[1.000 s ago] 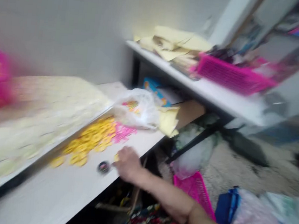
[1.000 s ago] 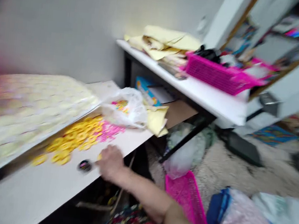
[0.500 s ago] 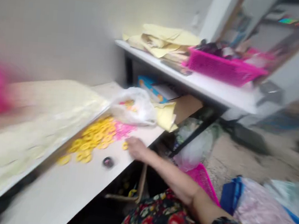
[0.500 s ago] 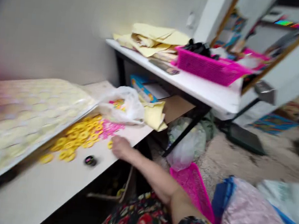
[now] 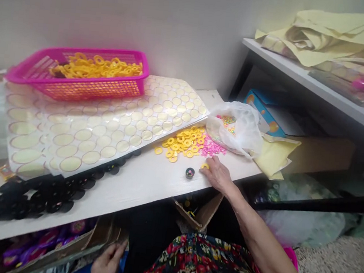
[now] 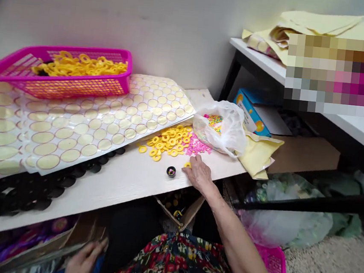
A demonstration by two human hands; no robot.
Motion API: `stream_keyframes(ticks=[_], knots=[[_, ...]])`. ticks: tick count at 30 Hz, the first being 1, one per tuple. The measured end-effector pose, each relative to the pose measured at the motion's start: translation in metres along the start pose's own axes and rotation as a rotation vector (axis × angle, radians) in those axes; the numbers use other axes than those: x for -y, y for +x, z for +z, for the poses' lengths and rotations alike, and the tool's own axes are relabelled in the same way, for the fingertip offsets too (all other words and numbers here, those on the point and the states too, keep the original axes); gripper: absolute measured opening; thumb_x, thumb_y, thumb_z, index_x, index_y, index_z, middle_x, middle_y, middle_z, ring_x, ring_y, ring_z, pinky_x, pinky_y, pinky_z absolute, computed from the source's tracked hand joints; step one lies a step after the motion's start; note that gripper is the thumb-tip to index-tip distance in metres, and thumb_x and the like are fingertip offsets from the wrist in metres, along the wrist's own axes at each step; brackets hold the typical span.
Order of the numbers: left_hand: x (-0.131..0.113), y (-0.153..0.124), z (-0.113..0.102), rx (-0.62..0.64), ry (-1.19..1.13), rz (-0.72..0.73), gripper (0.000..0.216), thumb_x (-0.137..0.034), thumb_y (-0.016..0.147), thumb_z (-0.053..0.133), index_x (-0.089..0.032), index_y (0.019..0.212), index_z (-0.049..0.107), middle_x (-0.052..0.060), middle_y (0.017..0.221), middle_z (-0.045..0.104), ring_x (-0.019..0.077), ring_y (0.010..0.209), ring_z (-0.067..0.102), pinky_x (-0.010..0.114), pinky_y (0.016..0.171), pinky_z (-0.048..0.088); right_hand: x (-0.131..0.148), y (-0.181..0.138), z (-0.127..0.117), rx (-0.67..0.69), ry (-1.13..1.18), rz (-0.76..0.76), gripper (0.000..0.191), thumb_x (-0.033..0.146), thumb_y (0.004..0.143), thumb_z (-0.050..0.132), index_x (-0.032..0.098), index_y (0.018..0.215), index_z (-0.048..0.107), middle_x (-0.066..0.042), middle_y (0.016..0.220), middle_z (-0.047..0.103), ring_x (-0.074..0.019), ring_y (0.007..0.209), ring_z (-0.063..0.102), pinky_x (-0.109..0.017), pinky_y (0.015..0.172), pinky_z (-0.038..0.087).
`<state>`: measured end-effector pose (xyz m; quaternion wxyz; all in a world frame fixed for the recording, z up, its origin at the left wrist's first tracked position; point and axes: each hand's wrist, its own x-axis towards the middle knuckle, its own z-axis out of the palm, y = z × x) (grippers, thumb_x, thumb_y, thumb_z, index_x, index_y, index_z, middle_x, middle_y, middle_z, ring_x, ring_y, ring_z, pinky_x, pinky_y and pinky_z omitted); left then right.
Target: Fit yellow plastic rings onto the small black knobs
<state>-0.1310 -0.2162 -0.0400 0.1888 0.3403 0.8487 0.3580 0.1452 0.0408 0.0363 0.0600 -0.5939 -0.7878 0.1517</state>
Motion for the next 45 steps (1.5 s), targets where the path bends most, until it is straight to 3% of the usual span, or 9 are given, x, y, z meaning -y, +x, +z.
stream_keyframes(ticks=[2, 4, 8, 12, 17, 23, 27, 37, 45], knots=[[-0.01, 0.017, 0.014, -0.039, -0.07, -0.001, 0.034, -0.05, 0.068, 0.064, -0.016, 0.07, 0.063, -0.002, 0.065, 0.061, 0.0162, 0.062, 0.058, 0.026, 0.055, 0.048, 0.002, 0.001, 0.003, -0.005, -0.041, -0.01, 0.018, 0.034, 0.086, 0.048, 0.017, 0.09, 0.053, -0.009, 0.1, 0.05, -0.0173, 0.078, 0.055, -0.028, 0.061, 0.037], [-0.03, 0.027, 0.023, -0.061, -0.172, 0.127, 0.028, -0.043, 0.065, 0.068, -0.016, 0.072, 0.065, -0.001, 0.067, 0.064, 0.0143, 0.061, 0.058, 0.024, 0.058, 0.048, 0.004, 0.0, 0.007, -0.015, -0.062, -0.028, 0.018, 0.032, 0.084, 0.051, 0.017, 0.093, 0.053, -0.009, 0.101, 0.051, -0.019, 0.08, 0.056, -0.028, 0.061, 0.037], [-0.086, 0.027, 0.039, 0.069, -0.267, 0.486, 0.011, -0.026, 0.069, 0.067, -0.015, 0.067, 0.064, 0.0, 0.063, 0.063, 0.0105, 0.056, 0.056, 0.02, 0.056, 0.046, 0.003, -0.003, 0.013, -0.075, -0.019, -0.019, 0.031, 0.028, 0.082, 0.055, 0.016, 0.109, 0.047, -0.011, 0.104, 0.051, -0.0213, 0.086, 0.054, -0.03, 0.066, 0.04], [-0.123, 0.023, 0.056, 0.228, -0.291, 0.613, 0.008, -0.02, 0.073, 0.062, -0.016, 0.067, 0.062, 0.0, 0.062, 0.061, 0.0095, 0.056, 0.055, 0.019, 0.056, 0.044, -0.003, -0.004, 0.015, -0.1, -0.011, -0.031, 0.012, 0.023, 0.083, 0.049, 0.016, 0.093, 0.052, -0.011, 0.1, 0.053, -0.0212, 0.092, 0.051, -0.029, 0.072, 0.041], [-0.145, 0.031, 0.068, 0.362, -0.297, 0.515, 0.015, -0.025, 0.075, 0.06, -0.016, 0.063, 0.06, -0.002, 0.057, 0.056, 0.0079, 0.052, 0.048, 0.02, 0.052, 0.039, -0.01, -0.002, 0.014, -0.153, 0.078, -0.058, 0.011, 0.021, 0.08, 0.047, 0.017, 0.087, 0.055, -0.008, 0.09, 0.053, -0.0192, 0.082, 0.051, -0.029, 0.068, 0.041], [-0.168, 0.048, 0.089, 0.399, -0.592, 0.103, 0.018, -0.031, 0.068, 0.066, -0.015, 0.076, 0.066, 0.0, 0.067, 0.061, 0.0096, 0.06, 0.051, 0.021, 0.057, 0.042, 0.009, -0.003, 0.0, -0.234, 0.518, -0.298, 0.018, 0.025, 0.077, 0.055, 0.019, 0.094, 0.058, -0.005, 0.089, 0.057, -0.0167, 0.08, 0.052, -0.029, 0.071, 0.042], [-0.181, 0.06, 0.103, 0.413, -0.759, -0.073, 0.025, -0.029, 0.064, 0.068, -0.012, 0.082, 0.067, 0.001, 0.068, 0.061, 0.0075, 0.056, 0.048, 0.02, 0.052, 0.04, 0.026, -0.001, -0.005, -0.156, 0.408, -0.447, 0.016, 0.022, 0.077, 0.057, 0.019, 0.092, 0.061, -0.006, 0.091, 0.058, -0.0195, 0.087, 0.05, -0.033, 0.078, 0.04], [-0.191, 0.068, 0.121, 0.497, -0.715, -0.062, 0.024, -0.031, 0.066, 0.064, -0.012, 0.08, 0.068, -0.001, 0.06, 0.057, 0.007, 0.051, 0.045, 0.02, 0.051, 0.038, 0.03, 0.001, 0.001, -0.049, 0.231, -0.443, 0.016, 0.02, 0.08, 0.051, 0.019, 0.091, 0.062, -0.007, 0.093, 0.056, -0.0206, 0.087, 0.047, -0.034, 0.077, 0.039], [-0.2, 0.074, 0.132, 0.513, -0.457, 0.273, 0.015, -0.028, 0.073, 0.058, -0.019, 0.076, 0.07, 0.003, 0.077, 0.063, 0.0146, 0.078, 0.057, 0.027, 0.073, 0.043, 0.025, -0.002, 0.013, -0.115, 0.517, -0.382, 0.017, 0.022, 0.078, 0.057, 0.019, 0.094, 0.061, -0.005, 0.091, 0.057, -0.019, 0.089, 0.05, -0.033, 0.079, 0.041]])
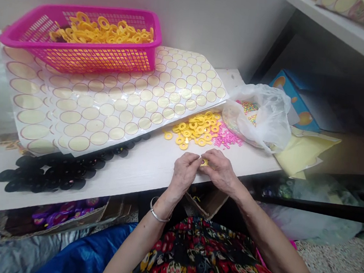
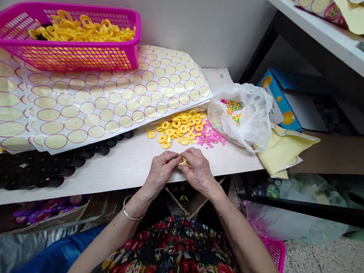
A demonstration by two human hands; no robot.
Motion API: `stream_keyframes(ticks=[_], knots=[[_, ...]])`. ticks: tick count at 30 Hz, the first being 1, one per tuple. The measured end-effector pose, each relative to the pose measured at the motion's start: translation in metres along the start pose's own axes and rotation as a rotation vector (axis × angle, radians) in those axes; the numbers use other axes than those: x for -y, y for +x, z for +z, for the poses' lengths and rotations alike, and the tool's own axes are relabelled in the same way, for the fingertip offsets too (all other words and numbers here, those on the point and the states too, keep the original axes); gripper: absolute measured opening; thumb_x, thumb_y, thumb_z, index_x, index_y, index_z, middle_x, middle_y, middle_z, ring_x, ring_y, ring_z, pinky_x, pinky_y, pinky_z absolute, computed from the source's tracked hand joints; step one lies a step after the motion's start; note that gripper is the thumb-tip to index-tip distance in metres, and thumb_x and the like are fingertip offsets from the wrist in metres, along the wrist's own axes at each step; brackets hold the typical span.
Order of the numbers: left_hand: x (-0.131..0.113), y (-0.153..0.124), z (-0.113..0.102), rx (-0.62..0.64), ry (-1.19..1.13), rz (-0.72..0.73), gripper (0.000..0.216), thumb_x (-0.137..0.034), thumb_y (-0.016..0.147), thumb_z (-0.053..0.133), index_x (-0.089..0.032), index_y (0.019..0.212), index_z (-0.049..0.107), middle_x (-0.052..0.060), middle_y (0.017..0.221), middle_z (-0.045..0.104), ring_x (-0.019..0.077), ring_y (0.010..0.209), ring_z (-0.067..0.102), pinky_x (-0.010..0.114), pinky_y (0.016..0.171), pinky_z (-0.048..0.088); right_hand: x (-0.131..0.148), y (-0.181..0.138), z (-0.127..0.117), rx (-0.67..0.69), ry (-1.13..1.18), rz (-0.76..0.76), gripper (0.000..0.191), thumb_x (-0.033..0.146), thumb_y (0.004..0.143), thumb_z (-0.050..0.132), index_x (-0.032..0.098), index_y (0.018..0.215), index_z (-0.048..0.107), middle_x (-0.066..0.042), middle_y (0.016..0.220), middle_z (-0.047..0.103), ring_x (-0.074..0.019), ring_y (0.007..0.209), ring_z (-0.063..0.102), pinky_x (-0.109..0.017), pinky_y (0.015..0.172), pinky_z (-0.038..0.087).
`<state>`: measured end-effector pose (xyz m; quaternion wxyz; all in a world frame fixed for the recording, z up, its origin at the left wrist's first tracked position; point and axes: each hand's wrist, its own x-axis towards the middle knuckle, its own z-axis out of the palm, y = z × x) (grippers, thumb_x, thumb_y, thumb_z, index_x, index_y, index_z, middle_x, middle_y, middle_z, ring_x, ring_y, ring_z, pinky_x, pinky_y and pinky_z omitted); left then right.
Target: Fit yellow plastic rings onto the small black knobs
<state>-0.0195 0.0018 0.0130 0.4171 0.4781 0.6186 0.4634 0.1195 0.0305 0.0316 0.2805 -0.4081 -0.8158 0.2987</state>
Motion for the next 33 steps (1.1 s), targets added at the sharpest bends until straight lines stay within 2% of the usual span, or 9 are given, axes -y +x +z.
stream_keyframes(ticks=[4, 7, 10, 14, 17, 21, 25, 28, 33], knots=[[-0.001, -0.001, 0.002, 0.007, 0.026, -0.008, 0.015, -0.027, 0.074, 0.057, -0.019, 0.077, 0.069, 0.002, 0.077, 0.064, 0.0145, 0.077, 0.056, 0.027, 0.072, 0.042, -0.005, -0.004, 0.001, -0.029, 0.194, 0.099, 0.025, 0.026, 0.075, 0.062, 0.019, 0.1, 0.059, -0.004, 0.093, 0.056, -0.0171, 0.088, 0.051, -0.03, 0.077, 0.043], [0.0, -0.002, 0.004, 0.005, 0.033, -0.02, 0.017, -0.03, 0.075, 0.058, -0.018, 0.079, 0.069, 0.002, 0.078, 0.064, 0.0145, 0.077, 0.057, 0.027, 0.072, 0.042, -0.008, -0.004, 0.0, -0.076, 0.326, 0.187, 0.023, 0.029, 0.079, 0.057, 0.017, 0.098, 0.06, -0.004, 0.093, 0.056, -0.0144, 0.083, 0.053, -0.027, 0.073, 0.044], [0.002, -0.002, 0.005, 0.006, 0.021, -0.025, 0.021, -0.034, 0.075, 0.059, -0.017, 0.082, 0.069, 0.003, 0.079, 0.064, 0.0146, 0.077, 0.057, 0.027, 0.073, 0.042, -0.009, -0.002, 0.0, -0.107, 0.334, 0.275, 0.021, 0.029, 0.083, 0.05, 0.015, 0.089, 0.064, -0.004, 0.084, 0.058, -0.0136, 0.079, 0.054, -0.027, 0.074, 0.043], [0.004, -0.003, 0.007, 0.007, -0.015, -0.038, 0.024, -0.037, 0.075, 0.058, -0.017, 0.083, 0.069, 0.003, 0.079, 0.064, 0.0144, 0.077, 0.056, 0.025, 0.072, 0.042, -0.008, 0.001, 0.005, -0.079, 0.351, 0.341, 0.026, 0.031, 0.083, 0.048, 0.015, 0.075, 0.067, -0.002, 0.073, 0.057, -0.0138, 0.075, 0.054, -0.027, 0.071, 0.042], [0.002, -0.004, 0.008, -0.007, -0.052, -0.048, 0.024, -0.038, 0.074, 0.06, -0.016, 0.079, 0.069, 0.002, 0.077, 0.063, 0.0138, 0.075, 0.055, 0.024, 0.07, 0.041, -0.007, 0.0, 0.01, -0.078, 0.439, 0.405, 0.028, 0.035, 0.082, 0.049, 0.014, 0.074, 0.067, -0.001, 0.069, 0.053, -0.0118, 0.065, 0.052, -0.025, 0.06, 0.043], [0.001, -0.007, 0.012, -0.035, -0.133, -0.064, 0.021, -0.036, 0.074, 0.061, -0.016, 0.075, 0.067, 0.002, 0.076, 0.061, 0.0127, 0.073, 0.054, 0.023, 0.066, 0.042, -0.004, -0.001, 0.016, -0.071, 0.682, 0.572, 0.031, 0.042, 0.079, 0.051, 0.013, 0.08, 0.065, 0.0, 0.076, 0.051, -0.006, 0.046, 0.047, -0.021, 0.04, 0.04], [0.003, -0.008, 0.017, -0.073, -0.301, -0.193, 0.019, -0.034, 0.07, 0.065, -0.015, 0.074, 0.067, 0.0, 0.068, 0.059, 0.0087, 0.058, 0.051, 0.021, 0.053, 0.039, -0.006, -0.002, 0.022, -0.105, 0.841, 0.628, 0.028, 0.041, 0.074, 0.057, 0.014, 0.075, 0.063, -0.001, 0.079, 0.053, -0.0065, 0.049, 0.051, -0.021, 0.04, 0.045], [0.004, -0.003, 0.017, -0.055, -0.408, -0.296, 0.02, -0.032, 0.065, 0.069, -0.013, 0.07, 0.065, -0.002, 0.055, 0.055, 0.0063, 0.045, 0.044, 0.019, 0.041, 0.031, -0.009, 0.0, 0.024, -0.123, 0.918, 0.664, 0.024, 0.037, 0.072, 0.06, 0.013, 0.071, 0.061, 0.0, 0.069, 0.054, -0.0081, 0.048, 0.052, -0.021, 0.04, 0.045], [0.001, 0.004, 0.012, 0.007, -0.47, -0.404, 0.022, -0.029, 0.06, 0.072, -0.011, 0.069, 0.064, -0.002, 0.049, 0.055, 0.0062, 0.04, 0.043, 0.018, 0.037, 0.029, -0.009, -0.002, 0.021, -0.116, 0.968, 0.667, 0.025, 0.038, 0.072, 0.061, 0.013, 0.072, 0.062, 0.0, 0.067, 0.058, -0.008, 0.048, 0.052, -0.021, 0.041, 0.044]])
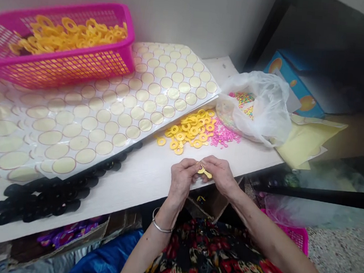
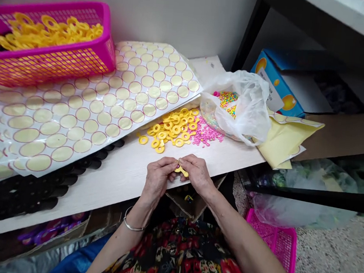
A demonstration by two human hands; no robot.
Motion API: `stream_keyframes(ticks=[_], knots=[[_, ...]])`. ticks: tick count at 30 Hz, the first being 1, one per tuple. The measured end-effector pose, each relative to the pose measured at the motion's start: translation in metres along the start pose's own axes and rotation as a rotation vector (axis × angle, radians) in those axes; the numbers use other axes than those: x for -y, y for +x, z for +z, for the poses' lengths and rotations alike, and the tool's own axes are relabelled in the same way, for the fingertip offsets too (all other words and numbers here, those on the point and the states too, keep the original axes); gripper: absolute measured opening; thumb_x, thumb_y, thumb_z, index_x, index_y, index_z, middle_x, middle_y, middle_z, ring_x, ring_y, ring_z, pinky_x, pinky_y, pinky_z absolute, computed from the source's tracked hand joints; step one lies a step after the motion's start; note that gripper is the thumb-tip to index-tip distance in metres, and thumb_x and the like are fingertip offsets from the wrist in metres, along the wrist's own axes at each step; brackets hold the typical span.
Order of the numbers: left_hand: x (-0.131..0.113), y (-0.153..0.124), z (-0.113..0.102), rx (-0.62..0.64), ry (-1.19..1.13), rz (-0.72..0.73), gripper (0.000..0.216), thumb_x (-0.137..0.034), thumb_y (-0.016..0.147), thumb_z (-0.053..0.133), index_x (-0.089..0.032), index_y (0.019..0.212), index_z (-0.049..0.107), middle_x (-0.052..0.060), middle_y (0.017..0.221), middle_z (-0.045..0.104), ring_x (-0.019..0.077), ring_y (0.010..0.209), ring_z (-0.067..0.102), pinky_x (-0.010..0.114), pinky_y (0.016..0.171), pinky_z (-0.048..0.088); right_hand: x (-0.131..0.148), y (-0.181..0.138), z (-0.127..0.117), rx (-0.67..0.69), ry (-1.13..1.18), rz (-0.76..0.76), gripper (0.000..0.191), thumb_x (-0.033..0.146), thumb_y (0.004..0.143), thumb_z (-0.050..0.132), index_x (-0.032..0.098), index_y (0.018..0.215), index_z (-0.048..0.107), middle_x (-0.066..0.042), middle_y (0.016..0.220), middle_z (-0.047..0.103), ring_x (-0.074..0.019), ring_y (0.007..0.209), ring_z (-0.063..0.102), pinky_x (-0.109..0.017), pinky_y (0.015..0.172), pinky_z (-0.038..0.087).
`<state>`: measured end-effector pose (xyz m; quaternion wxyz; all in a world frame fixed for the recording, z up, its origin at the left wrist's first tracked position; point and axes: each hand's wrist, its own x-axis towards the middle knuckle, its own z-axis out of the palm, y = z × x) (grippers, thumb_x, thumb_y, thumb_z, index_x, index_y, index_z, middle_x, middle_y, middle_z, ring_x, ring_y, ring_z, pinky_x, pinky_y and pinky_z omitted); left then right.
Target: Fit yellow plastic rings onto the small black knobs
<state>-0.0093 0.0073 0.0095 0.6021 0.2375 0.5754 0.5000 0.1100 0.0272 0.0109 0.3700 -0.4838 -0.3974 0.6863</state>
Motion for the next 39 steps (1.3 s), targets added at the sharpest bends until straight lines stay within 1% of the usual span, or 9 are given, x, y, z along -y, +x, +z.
stream_keyframes(ticks=[4, 7, 12, 16, 20, 23, 27, 31, 39], knots=[[-0.003, 0.0, -0.001, 0.004, 0.014, 0.03, 0.02, -0.028, 0.059, 0.071, -0.011, 0.067, 0.064, -0.002, 0.049, 0.056, 0.0065, 0.04, 0.044, 0.019, 0.039, 0.032, 0.007, -0.006, -0.002, 0.069, -0.028, 0.009, 0.033, 0.043, 0.067, 0.066, 0.014, 0.081, 0.063, -0.001, 0.07, 0.061, -0.0118, 0.06, 0.057, -0.023, 0.051, 0.047], [-0.006, 0.002, -0.003, 0.023, 0.09, 0.043, 0.017, -0.027, 0.059, 0.069, -0.011, 0.065, 0.064, -0.002, 0.049, 0.055, 0.006, 0.039, 0.041, 0.02, 0.038, 0.03, 0.014, -0.007, -0.002, 0.084, -0.133, 0.035, 0.039, 0.036, 0.055, 0.076, 0.012, 0.083, 0.062, 0.002, 0.06, 0.058, -0.0095, 0.052, 0.053, -0.022, 0.048, 0.043], [-0.019, 0.012, -0.007, 0.108, 0.427, 0.09, 0.026, -0.037, 0.063, 0.065, -0.012, 0.057, 0.064, 0.0, 0.049, 0.056, 0.0078, 0.045, 0.044, 0.021, 0.042, 0.03, 0.025, -0.005, 0.003, 0.081, -0.163, 0.083, 0.032, 0.027, 0.052, 0.075, 0.012, 0.076, 0.061, 0.006, 0.053, 0.052, -0.0064, 0.044, 0.046, -0.02, 0.043, 0.038], [-0.022, 0.021, -0.006, 0.132, 0.627, 0.123, 0.038, -0.048, 0.058, 0.068, -0.012, 0.051, 0.06, -0.001, 0.044, 0.051, 0.0083, 0.046, 0.043, 0.021, 0.043, 0.028, 0.026, -0.003, 0.004, 0.074, -0.126, 0.132, 0.026, 0.02, 0.05, 0.073, 0.013, 0.068, 0.056, 0.007, 0.049, 0.049, -0.0054, 0.043, 0.045, -0.018, 0.041, 0.038], [-0.015, 0.03, -0.003, 0.103, 0.601, 0.103, 0.038, -0.049, 0.057, 0.068, -0.013, 0.049, 0.058, -0.002, 0.042, 0.048, 0.0079, 0.044, 0.041, 0.021, 0.042, 0.026, 0.026, 0.003, 0.004, 0.022, -0.107, 0.236, 0.023, 0.016, 0.049, 0.07, 0.013, 0.065, 0.054, 0.005, 0.05, 0.054, -0.0067, 0.044, 0.048, -0.019, 0.042, 0.042], [-0.011, 0.032, -0.002, 0.086, 0.6, 0.12, 0.037, -0.046, 0.057, 0.068, -0.013, 0.047, 0.057, -0.003, 0.041, 0.046, 0.0072, 0.043, 0.038, 0.021, 0.042, 0.026, 0.026, 0.006, 0.005, 0.0, -0.113, 0.262, 0.02, 0.013, 0.048, 0.067, 0.013, 0.064, 0.054, 0.004, 0.052, 0.054, -0.0075, 0.046, 0.051, -0.02, 0.043, 0.045], [-0.009, 0.028, -0.004, 0.107, 0.601, 0.162, 0.037, -0.048, 0.061, 0.065, -0.013, 0.051, 0.06, -0.002, 0.045, 0.049, 0.0078, 0.046, 0.04, 0.02, 0.044, 0.027, 0.025, 0.004, 0.004, 0.035, -0.11, 0.228, 0.021, 0.014, 0.05, 0.067, 0.013, 0.067, 0.055, 0.005, 0.053, 0.053, -0.0071, 0.047, 0.051, -0.02, 0.044, 0.046], [-0.012, 0.02, -0.011, 0.178, 0.52, 0.164, 0.04, -0.051, 0.067, 0.062, -0.012, 0.06, 0.065, 0.001, 0.052, 0.055, 0.0088, 0.051, 0.043, 0.02, 0.047, 0.03, 0.025, 0.0, 0.004, 0.072, -0.127, 0.152, 0.026, 0.02, 0.051, 0.073, 0.012, 0.071, 0.058, 0.005, 0.056, 0.053, -0.0068, 0.048, 0.051, -0.02, 0.044, 0.046], [-0.012, 0.007, -0.016, 0.212, 0.371, 0.157, 0.037, -0.048, 0.068, 0.062, -0.011, 0.064, 0.066, -0.001, 0.05, 0.053, 0.0079, 0.046, 0.041, 0.021, 0.047, 0.03, 0.021, -0.008, 0.005, 0.077, -0.106, 0.08, 0.037, 0.026, 0.045, 0.08, 0.012, 0.073, 0.059, 0.006, 0.052, 0.053, -0.0079, 0.046, 0.052, -0.022, 0.046, 0.047]])
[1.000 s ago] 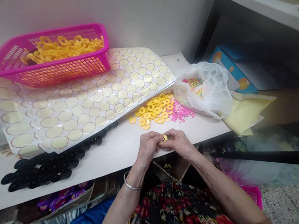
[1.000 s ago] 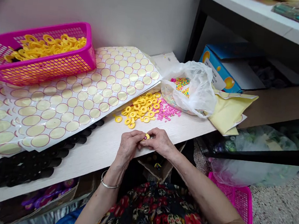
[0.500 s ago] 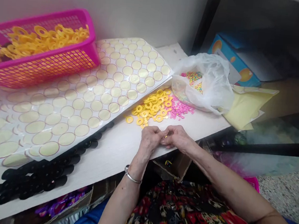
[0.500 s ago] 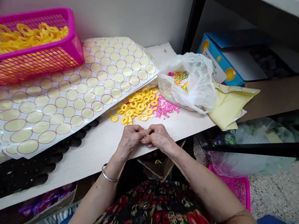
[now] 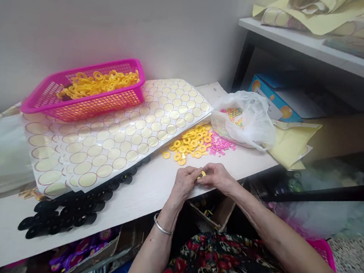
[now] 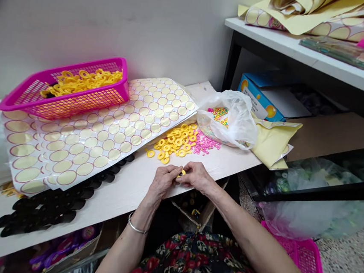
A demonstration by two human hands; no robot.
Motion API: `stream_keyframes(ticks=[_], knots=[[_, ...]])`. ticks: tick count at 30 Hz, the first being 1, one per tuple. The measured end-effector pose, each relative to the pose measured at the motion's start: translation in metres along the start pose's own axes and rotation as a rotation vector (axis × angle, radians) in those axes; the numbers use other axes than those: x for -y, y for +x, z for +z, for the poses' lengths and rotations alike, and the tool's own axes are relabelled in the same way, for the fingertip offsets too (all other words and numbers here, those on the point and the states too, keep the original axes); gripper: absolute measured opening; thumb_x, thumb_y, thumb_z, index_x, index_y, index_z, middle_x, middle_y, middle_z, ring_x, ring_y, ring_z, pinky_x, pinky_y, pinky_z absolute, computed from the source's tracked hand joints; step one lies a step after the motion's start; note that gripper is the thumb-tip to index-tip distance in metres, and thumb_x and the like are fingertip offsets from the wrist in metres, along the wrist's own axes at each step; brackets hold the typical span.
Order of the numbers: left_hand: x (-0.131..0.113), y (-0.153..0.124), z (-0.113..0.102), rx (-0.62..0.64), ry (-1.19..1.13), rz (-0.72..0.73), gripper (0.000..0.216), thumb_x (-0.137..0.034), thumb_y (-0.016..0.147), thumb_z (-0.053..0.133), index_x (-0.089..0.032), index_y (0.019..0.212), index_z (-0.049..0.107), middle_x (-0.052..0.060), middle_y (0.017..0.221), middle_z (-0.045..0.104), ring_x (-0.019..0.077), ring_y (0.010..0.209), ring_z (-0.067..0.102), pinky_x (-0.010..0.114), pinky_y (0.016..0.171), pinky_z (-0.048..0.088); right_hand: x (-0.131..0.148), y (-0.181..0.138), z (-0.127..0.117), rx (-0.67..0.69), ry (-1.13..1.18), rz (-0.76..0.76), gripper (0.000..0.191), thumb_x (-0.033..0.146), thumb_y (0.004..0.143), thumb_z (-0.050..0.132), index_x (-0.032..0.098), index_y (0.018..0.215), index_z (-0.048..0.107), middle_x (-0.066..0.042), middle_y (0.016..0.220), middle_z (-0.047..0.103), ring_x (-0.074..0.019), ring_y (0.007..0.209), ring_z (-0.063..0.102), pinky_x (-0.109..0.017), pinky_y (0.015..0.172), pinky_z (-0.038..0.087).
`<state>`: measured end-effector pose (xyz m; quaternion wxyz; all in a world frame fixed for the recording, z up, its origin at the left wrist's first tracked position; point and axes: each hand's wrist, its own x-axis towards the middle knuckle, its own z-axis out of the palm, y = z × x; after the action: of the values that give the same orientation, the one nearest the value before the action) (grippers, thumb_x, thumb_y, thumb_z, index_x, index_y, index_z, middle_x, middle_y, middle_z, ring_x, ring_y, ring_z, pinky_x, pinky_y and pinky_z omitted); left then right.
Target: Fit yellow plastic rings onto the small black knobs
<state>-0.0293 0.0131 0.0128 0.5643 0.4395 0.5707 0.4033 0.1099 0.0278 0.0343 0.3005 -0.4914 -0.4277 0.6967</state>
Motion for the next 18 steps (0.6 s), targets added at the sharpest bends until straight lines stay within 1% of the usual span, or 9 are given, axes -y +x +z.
stream_keyframes(ticks=[2, 6, 8, 10, 12, 14, 15, 16, 18], knots=[[0.001, -0.001, 0.002, -0.015, -0.011, 0.006, 0.036, -0.047, 0.068, 0.062, -0.011, 0.064, 0.066, -0.001, 0.049, 0.052, 0.0075, 0.046, 0.04, 0.021, 0.046, 0.029, -0.002, -0.001, 0.0, 0.004, 0.027, 0.004, 0.038, 0.03, 0.047, 0.08, 0.012, 0.074, 0.059, 0.004, 0.056, 0.057, -0.0078, 0.048, 0.053, -0.021, 0.047, 0.047], [0.004, 0.0, 0.004, -0.065, -0.064, -0.003, 0.039, -0.049, 0.069, 0.061, -0.012, 0.06, 0.063, -0.002, 0.046, 0.05, 0.0071, 0.045, 0.04, 0.021, 0.045, 0.029, -0.005, -0.002, 0.0, -0.008, 0.053, 0.016, 0.034, 0.039, 0.059, 0.073, 0.012, 0.076, 0.061, 0.0, 0.064, 0.061, -0.0065, 0.048, 0.053, -0.021, 0.048, 0.047], [0.004, -0.002, 0.003, -0.077, -0.118, -0.016, 0.042, -0.051, 0.071, 0.058, -0.012, 0.059, 0.062, -0.002, 0.044, 0.048, 0.007, 0.043, 0.04, 0.021, 0.045, 0.029, -0.006, -0.004, 0.001, -0.035, 0.036, -0.024, 0.03, 0.038, 0.062, 0.07, 0.013, 0.077, 0.062, 0.001, 0.063, 0.06, -0.0058, 0.047, 0.051, -0.02, 0.046, 0.045], [0.004, -0.005, 0.0, -0.031, -0.175, -0.014, 0.04, -0.051, 0.072, 0.058, -0.011, 0.066, 0.064, -0.001, 0.049, 0.052, 0.0074, 0.046, 0.043, 0.021, 0.047, 0.032, -0.007, -0.005, 0.003, -0.075, 0.012, -0.091, 0.028, 0.036, 0.063, 0.068, 0.014, 0.08, 0.063, 0.002, 0.061, 0.059, -0.0054, 0.044, 0.048, -0.019, 0.042, 0.041], [0.003, -0.01, -0.002, 0.061, -0.201, 0.011, 0.033, -0.043, 0.067, 0.066, -0.012, 0.079, 0.067, 0.001, 0.063, 0.06, 0.0088, 0.055, 0.049, 0.021, 0.053, 0.037, -0.008, -0.006, 0.003, -0.106, 0.011, -0.153, 0.026, 0.034, 0.063, 0.068, 0.015, 0.079, 0.064, 0.003, 0.059, 0.057, -0.0059, 0.043, 0.046, -0.018, 0.039, 0.037], [0.003, -0.015, -0.002, 0.119, -0.176, 0.052, 0.037, -0.03, 0.057, 0.074, -0.014, 0.089, 0.066, 0.002, 0.078, 0.062, 0.0108, 0.066, 0.053, 0.022, 0.061, 0.041, -0.011, -0.005, 0.003, -0.113, 0.046, -0.181, 0.024, 0.033, 0.062, 0.069, 0.015, 0.077, 0.063, 0.004, 0.057, 0.055, -0.0063, 0.044, 0.045, -0.018, 0.038, 0.035], [0.004, -0.017, -0.001, 0.117, -0.145, 0.079, 0.039, -0.024, 0.053, 0.076, -0.015, 0.09, 0.065, 0.002, 0.081, 0.062, 0.0117, 0.069, 0.054, 0.022, 0.063, 0.041, -0.013, -0.004, 0.003, -0.106, 0.076, -0.18, 0.024, 0.032, 0.061, 0.07, 0.016, 0.076, 0.062, 0.004, 0.056, 0.055, -0.0063, 0.043, 0.045, -0.018, 0.038, 0.034], [0.005, -0.018, 0.001, 0.097, -0.102, 0.111, 0.037, -0.021, 0.053, 0.075, -0.016, 0.088, 0.066, 0.001, 0.081, 0.061, 0.0122, 0.071, 0.054, 0.023, 0.065, 0.042, -0.015, -0.003, 0.002, -0.094, 0.107, -0.173, 0.024, 0.032, 0.061, 0.07, 0.016, 0.076, 0.062, 0.004, 0.055, 0.054, -0.0061, 0.043, 0.045, -0.018, 0.038, 0.034], [0.008, -0.018, 0.007, 0.021, 0.009, 0.174, 0.025, -0.022, 0.057, 0.072, -0.016, 0.081, 0.066, 0.001, 0.077, 0.059, 0.0124, 0.071, 0.053, 0.023, 0.065, 0.041, -0.02, -0.001, 0.001, -0.071, 0.172, -0.162, 0.024, 0.033, 0.061, 0.07, 0.016, 0.076, 0.06, 0.005, 0.054, 0.055, -0.0057, 0.041, 0.043, -0.019, 0.038, 0.033]])
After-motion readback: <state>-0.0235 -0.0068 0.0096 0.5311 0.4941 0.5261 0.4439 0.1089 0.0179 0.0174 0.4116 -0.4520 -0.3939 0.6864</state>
